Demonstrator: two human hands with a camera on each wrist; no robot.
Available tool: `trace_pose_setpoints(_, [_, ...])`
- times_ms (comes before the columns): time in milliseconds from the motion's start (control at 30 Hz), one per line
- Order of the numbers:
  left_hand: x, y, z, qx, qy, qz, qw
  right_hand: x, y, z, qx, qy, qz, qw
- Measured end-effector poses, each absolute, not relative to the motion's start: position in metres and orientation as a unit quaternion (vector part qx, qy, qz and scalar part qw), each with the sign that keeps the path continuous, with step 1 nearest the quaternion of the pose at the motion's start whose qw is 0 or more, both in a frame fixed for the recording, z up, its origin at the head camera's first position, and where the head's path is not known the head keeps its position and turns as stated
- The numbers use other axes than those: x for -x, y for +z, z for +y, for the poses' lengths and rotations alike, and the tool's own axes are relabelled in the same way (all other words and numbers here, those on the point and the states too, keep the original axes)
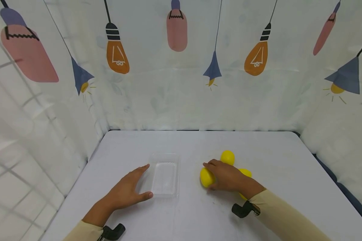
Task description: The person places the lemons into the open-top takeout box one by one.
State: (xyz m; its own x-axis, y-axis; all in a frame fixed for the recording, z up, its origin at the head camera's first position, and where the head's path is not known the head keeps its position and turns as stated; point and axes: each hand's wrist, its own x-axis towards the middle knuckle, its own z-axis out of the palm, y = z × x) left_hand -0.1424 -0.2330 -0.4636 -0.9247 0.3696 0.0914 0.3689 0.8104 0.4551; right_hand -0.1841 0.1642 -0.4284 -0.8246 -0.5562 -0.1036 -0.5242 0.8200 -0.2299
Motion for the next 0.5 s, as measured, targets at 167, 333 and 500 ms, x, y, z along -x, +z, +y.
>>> trace_pose_setpoints(167, [0.1425, -0.4637, -0.2336, -0.197, 0.244, 0.950, -0.002, 0.1846, -0.4295, 0.1639, 0.272, -0.105, 0.952, 0.089])
trace_pose_setpoints(333, [0.1412, -0.4630, -0.2326, -0.192, 0.245, 0.950, 0.005, 0.1854, -0.4315, 0.1638, 0.258, -0.121, 0.954, 0.093])
trace_pose_setpoints(500, [0.1411, -0.4629, -0.2336, -0.191, 0.251, 0.949, 0.005, 0.1859, -0.4318, 0.1623, 0.257, -0.127, 0.954, 0.086])
